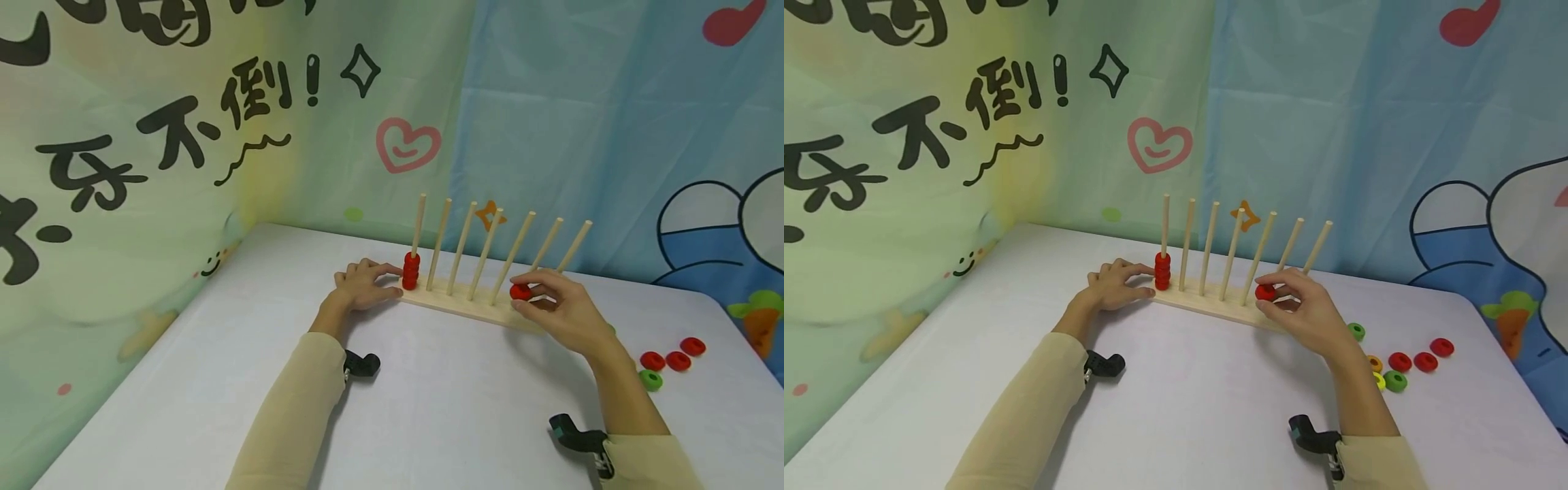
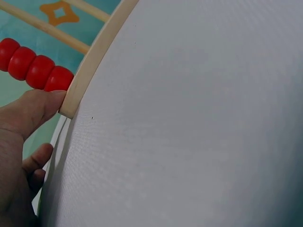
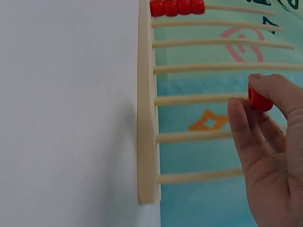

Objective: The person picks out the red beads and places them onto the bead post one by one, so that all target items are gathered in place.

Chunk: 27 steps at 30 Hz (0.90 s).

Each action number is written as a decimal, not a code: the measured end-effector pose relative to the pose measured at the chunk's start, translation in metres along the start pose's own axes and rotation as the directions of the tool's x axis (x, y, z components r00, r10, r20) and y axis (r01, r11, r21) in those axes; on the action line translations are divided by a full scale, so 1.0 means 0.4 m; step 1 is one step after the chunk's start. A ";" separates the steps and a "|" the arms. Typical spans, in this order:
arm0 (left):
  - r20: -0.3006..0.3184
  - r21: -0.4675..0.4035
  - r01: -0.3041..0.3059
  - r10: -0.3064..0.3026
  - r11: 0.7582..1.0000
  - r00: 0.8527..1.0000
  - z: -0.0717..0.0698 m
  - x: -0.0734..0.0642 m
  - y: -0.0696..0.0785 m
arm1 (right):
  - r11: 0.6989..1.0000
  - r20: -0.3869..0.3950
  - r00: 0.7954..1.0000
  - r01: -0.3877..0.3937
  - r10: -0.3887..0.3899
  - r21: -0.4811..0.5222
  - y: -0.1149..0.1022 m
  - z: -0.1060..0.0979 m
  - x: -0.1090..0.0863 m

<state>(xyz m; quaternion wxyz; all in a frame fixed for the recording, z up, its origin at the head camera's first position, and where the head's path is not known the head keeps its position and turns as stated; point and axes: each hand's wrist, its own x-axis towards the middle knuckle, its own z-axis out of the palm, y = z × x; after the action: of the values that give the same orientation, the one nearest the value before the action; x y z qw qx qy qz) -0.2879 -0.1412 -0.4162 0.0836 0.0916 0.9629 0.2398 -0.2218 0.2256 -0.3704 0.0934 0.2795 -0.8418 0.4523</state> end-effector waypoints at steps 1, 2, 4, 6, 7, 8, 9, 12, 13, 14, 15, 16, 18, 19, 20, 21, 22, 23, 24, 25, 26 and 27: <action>-0.001 -0.001 0.001 -0.001 1.000 1.000 0.000 0.000 -0.003 | 1.000 0.001 1.000 0.006 -0.006 0.000 -0.002 0.006 0.006; -0.002 -0.001 0.000 0.000 1.000 1.000 0.000 0.000 -0.005 | 1.000 0.003 1.000 0.011 -0.011 0.006 -0.004 0.012 0.012; -0.005 0.000 -0.004 0.004 1.000 1.000 0.000 -0.001 -0.008 | 1.000 0.007 1.000 0.016 -0.016 0.012 -0.006 0.022 0.021; -0.008 -0.001 -0.007 0.007 1.000 1.000 0.000 -0.001 -0.011 | 1.000 0.013 1.000 0.018 -0.019 0.023 -0.009 0.032 0.029; -0.009 -0.003 -0.009 0.009 1.000 1.000 0.000 0.000 -0.012 | 0.999 0.018 1.000 0.017 -0.017 0.032 -0.010 0.036 0.032; -0.008 -0.002 -0.010 0.010 1.000 1.000 0.000 0.000 -0.013 | 0.999 0.024 1.000 0.015 -0.016 0.039 -0.011 0.041 0.035; -0.009 -0.002 -0.011 0.011 1.000 1.000 0.000 0.001 -0.013 | 0.999 0.028 1.000 0.011 -0.013 0.042 -0.013 0.045 0.038; -0.012 -0.007 -0.010 0.010 1.000 1.000 0.001 0.002 -0.015 | 0.999 0.039 0.999 0.004 -0.005 0.045 -0.019 0.056 0.046; -0.011 -0.006 -0.010 0.010 1.000 1.000 0.002 0.003 -0.013 | 0.999 0.039 0.999 0.002 -0.004 0.044 -0.020 0.059 0.047; -0.011 -0.004 -0.009 0.009 1.000 1.000 0.003 0.004 -0.011 | 0.999 0.040 0.999 0.002 -0.004 0.044 -0.023 0.061 0.048; -0.011 -0.006 -0.008 0.008 1.000 1.000 0.003 0.004 -0.010 | 0.999 0.040 0.999 0.003 -0.005 0.045 -0.025 0.064 0.050; -0.011 -0.007 -0.007 0.007 1.000 1.000 0.003 0.004 -0.009 | 0.999 0.039 0.999 0.008 -0.010 0.049 -0.026 0.067 0.051; -0.014 -0.008 -0.007 0.006 1.000 1.000 0.002 0.004 -0.007 | 0.998 0.035 0.999 0.016 -0.018 0.060 -0.029 0.073 0.056; -0.016 -0.009 -0.008 0.007 1.000 1.000 0.002 0.003 -0.006 | 0.997 0.034 0.999 0.018 -0.021 0.072 -0.031 0.077 0.059; -0.018 -0.011 -0.009 0.009 1.000 1.000 0.001 0.003 -0.005 | 0.996 0.036 0.999 0.018 -0.021 0.084 -0.033 0.081 0.061; -0.020 -0.012 -0.011 0.011 1.000 1.000 0.001 0.003 -0.005 | 0.996 0.041 0.999 0.014 -0.018 0.092 -0.034 0.086 0.064; -0.021 -0.013 -0.011 0.011 1.000 1.000 0.000 0.002 -0.005 | 0.995 0.046 0.999 0.009 -0.014 0.100 -0.036 0.091 0.066; -0.023 -0.014 -0.011 0.011 1.000 1.000 0.000 0.002 -0.005 | 0.994 0.054 0.998 0.003 -0.009 0.106 -0.037 0.096 0.069; -0.022 -0.013 -0.010 0.009 1.000 1.000 0.000 0.002 -0.005 | 0.994 0.065 0.998 -0.003 -0.004 0.108 -0.038 0.101 0.071; -0.020 -0.012 -0.009 0.009 1.000 1.000 0.000 0.002 -0.005 | 0.994 0.074 0.997 -0.011 0.003 0.106 -0.039 0.106 0.073; -0.018 -0.012 -0.009 0.008 1.000 1.000 0.000 0.002 -0.006 | 0.995 0.082 0.997 -0.017 0.009 0.101 -0.041 0.111 0.074; -0.016 -0.010 -0.008 0.008 1.000 1.000 0.001 0.002 -0.005 | 0.995 0.088 0.996 -0.018 0.009 0.102 -0.041 0.115 0.075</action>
<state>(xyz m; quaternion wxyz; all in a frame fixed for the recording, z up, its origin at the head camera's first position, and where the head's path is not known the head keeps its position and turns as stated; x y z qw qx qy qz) -0.2889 -0.1427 -0.4177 0.0756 0.0931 0.9619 0.2458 -0.2331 0.1694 -0.3727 0.0387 0.2976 -0.8226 0.4829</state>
